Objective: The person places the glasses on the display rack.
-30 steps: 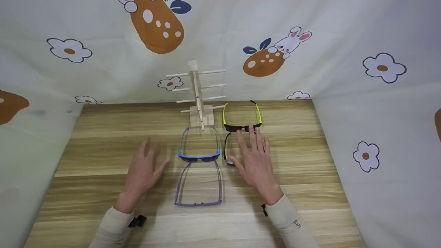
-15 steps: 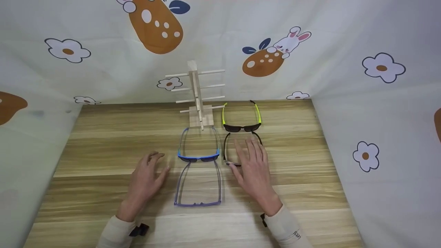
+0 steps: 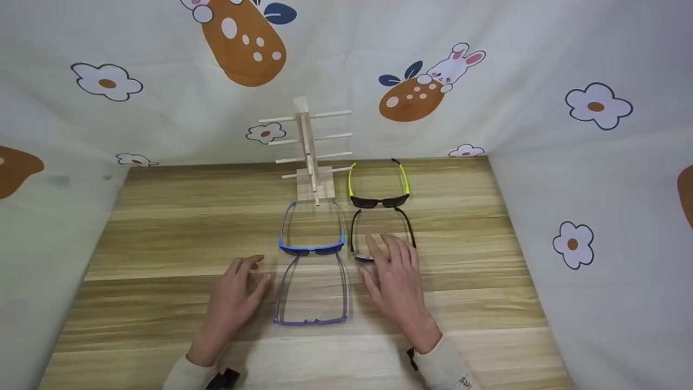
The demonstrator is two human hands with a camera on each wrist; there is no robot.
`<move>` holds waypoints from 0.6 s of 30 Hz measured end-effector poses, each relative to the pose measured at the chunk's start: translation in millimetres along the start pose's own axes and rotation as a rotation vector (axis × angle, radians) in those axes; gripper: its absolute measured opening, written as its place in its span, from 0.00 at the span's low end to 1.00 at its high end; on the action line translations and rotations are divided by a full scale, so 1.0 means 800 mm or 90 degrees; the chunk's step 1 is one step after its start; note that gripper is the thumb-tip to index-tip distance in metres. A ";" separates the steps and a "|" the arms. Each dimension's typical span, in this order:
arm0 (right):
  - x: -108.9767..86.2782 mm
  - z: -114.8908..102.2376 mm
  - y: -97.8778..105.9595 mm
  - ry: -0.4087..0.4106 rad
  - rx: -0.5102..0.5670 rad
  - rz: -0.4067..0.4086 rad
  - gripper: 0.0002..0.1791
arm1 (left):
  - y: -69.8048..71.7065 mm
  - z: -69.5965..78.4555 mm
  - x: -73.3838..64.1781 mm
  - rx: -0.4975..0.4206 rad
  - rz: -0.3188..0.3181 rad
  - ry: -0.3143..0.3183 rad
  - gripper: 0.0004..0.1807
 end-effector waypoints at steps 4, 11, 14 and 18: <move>-0.006 -0.002 -0.002 0.007 0.015 0.013 0.38 | -0.003 0.002 -0.007 -0.008 0.007 0.005 0.24; -0.012 -0.007 -0.005 0.016 0.033 0.034 0.34 | -0.006 0.008 -0.016 -0.021 -0.014 0.026 0.22; -0.013 -0.011 -0.005 0.010 0.038 0.029 0.33 | -0.006 0.011 -0.019 -0.024 -0.021 0.025 0.23; -0.017 -0.016 -0.007 0.013 0.043 0.028 0.34 | -0.007 0.014 -0.023 -0.028 -0.029 0.026 0.23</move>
Point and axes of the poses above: each hand's wrist, its own x-axis towards the middle knuckle, its own y-axis out of the back of the hand, z = x × y, the point moved 1 cm from there along x, towards the middle knuckle, and after that the axes turned 4 degrees about y, right-handed, at the moved point
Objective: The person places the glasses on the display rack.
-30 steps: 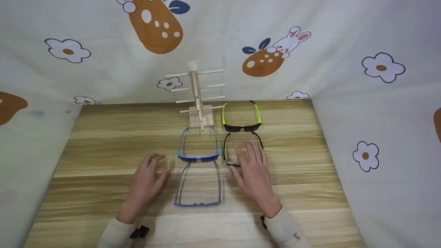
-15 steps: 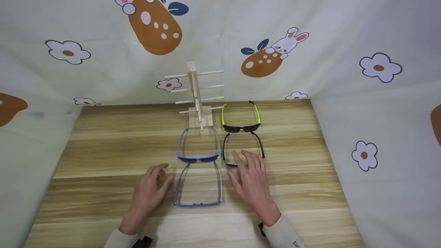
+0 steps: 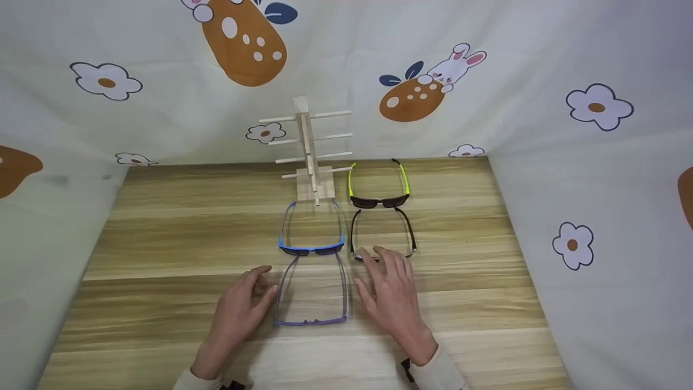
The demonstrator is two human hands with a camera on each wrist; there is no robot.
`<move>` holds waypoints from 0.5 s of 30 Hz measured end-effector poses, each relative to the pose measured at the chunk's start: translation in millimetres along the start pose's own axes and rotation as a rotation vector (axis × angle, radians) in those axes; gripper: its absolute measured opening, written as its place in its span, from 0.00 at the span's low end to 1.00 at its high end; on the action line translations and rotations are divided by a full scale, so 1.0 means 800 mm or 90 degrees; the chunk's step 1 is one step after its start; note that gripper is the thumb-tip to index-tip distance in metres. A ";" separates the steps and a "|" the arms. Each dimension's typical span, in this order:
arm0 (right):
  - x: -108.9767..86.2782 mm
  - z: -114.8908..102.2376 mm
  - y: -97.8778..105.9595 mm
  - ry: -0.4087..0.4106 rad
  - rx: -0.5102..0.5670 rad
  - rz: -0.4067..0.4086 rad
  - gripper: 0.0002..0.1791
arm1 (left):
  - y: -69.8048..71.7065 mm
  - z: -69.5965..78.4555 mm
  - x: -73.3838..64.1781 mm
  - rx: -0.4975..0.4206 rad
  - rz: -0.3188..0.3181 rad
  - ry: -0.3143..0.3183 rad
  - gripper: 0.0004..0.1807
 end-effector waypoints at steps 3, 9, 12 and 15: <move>-0.003 -0.003 -0.002 0.002 0.000 -0.004 0.34 | -0.001 0.002 -0.003 -0.007 -0.015 0.019 0.24; -0.008 -0.008 -0.004 0.001 0.010 -0.024 0.34 | -0.004 0.002 -0.005 -0.031 -0.040 0.066 0.27; -0.010 -0.010 -0.005 0.003 0.014 -0.038 0.34 | -0.006 0.000 -0.006 -0.043 -0.045 0.066 0.27; -0.013 -0.013 -0.006 -0.001 0.027 -0.054 0.33 | -0.009 -0.003 -0.007 -0.055 -0.041 0.045 0.27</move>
Point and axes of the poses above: each hand's wrist, its own x-axis towards the middle knuckle, its own y-axis out of the back of the hand, z = x × y, the point moved 1 cm from there along x, towards the middle knuckle, and after that the axes turned 4 degrees about y, right-handed, at the moved point
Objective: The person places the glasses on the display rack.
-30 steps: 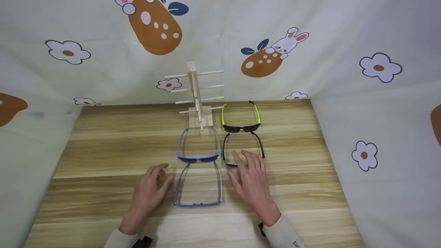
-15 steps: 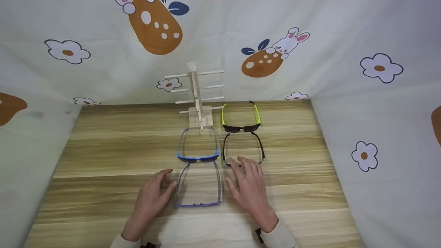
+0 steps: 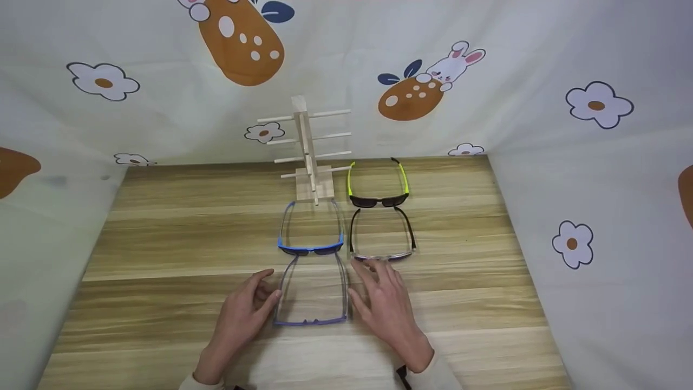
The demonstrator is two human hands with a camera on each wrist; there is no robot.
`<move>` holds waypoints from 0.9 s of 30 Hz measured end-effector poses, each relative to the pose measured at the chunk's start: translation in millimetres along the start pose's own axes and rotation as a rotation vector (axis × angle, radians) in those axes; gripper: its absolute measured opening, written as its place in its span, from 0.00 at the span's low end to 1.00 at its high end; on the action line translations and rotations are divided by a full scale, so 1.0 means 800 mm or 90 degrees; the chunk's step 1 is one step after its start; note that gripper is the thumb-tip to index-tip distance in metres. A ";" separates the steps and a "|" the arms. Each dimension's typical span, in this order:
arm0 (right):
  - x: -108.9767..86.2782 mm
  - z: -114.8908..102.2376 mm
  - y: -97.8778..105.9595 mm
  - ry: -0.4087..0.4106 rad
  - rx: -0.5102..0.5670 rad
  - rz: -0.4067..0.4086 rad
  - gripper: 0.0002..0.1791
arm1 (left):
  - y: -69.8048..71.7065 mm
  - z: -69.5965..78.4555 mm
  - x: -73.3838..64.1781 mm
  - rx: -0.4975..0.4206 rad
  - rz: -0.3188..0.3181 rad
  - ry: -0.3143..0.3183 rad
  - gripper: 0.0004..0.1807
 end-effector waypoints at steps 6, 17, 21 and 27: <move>-0.006 -0.007 -0.003 -0.040 0.025 -0.051 0.33 | -0.004 -0.005 -0.001 -0.011 0.011 -0.029 0.26; -0.015 -0.025 -0.011 -0.153 0.094 -0.153 0.36 | -0.009 -0.003 -0.007 -0.024 -0.010 -0.018 0.24; -0.017 -0.029 -0.013 -0.197 0.129 -0.175 0.37 | -0.011 -0.002 -0.008 -0.031 -0.026 0.007 0.25; -0.021 -0.027 -0.016 -0.239 0.197 -0.200 0.37 | -0.014 -0.004 -0.012 -0.057 -0.046 0.042 0.27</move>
Point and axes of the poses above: each hand's wrist, its own x-axis towards the middle knuckle, its own y-axis out of the back of the hand, z = x × y, the point moved 1 cm from there along x, towards the middle knuckle, and after that the axes turned 4 degrees about y, right-handed, at the moved point
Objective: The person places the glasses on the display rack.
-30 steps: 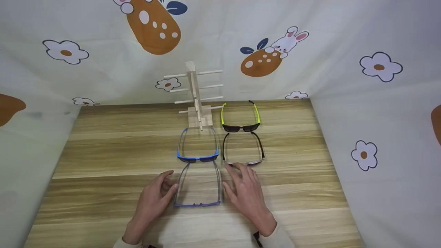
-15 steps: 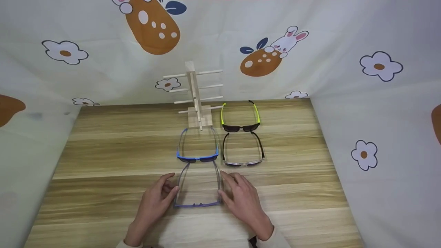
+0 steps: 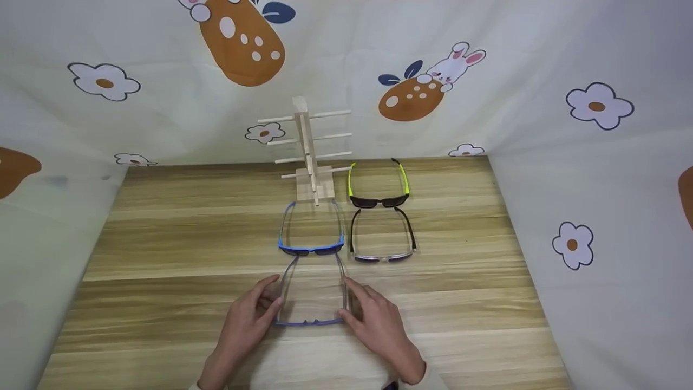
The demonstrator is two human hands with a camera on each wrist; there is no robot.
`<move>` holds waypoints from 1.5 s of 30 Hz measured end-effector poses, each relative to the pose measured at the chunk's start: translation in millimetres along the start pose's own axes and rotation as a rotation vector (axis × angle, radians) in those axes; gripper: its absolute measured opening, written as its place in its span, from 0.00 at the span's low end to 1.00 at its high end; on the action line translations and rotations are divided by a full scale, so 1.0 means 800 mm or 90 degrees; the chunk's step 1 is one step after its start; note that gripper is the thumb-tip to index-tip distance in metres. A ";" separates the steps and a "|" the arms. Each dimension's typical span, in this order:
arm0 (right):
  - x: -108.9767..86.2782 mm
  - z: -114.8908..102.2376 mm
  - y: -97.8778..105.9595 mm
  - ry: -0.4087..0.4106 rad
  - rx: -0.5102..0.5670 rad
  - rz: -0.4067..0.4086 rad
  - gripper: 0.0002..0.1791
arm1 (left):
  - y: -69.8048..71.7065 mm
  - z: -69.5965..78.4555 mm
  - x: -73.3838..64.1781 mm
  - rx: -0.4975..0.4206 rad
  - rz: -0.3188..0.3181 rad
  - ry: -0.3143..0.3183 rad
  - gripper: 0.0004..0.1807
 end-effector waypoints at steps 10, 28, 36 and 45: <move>0.000 0.005 -0.004 0.027 0.086 -0.003 0.35 | 0.001 -0.011 -0.005 -0.091 -0.016 -0.003 0.29; -0.003 0.009 -0.005 0.051 0.117 -0.007 0.20 | 0.009 -0.021 -0.006 -0.209 -0.114 0.041 0.31; -0.006 0.008 -0.005 0.052 0.111 -0.015 0.25 | 0.011 -0.028 -0.009 -0.250 -0.108 -0.025 0.28; -0.007 0.010 -0.004 0.032 0.092 -0.030 0.34 | 0.013 -0.029 -0.008 -0.247 -0.117 -0.002 0.28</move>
Point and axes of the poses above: each hand's wrist, its own x-axis towards the middle knuckle, its own y-axis out of the back of the hand, z = x × y, the point moved 1 cm from there along x, towards the middle knuckle, and after that the axes turned 4 degrees about y, right-handed, at the moved point
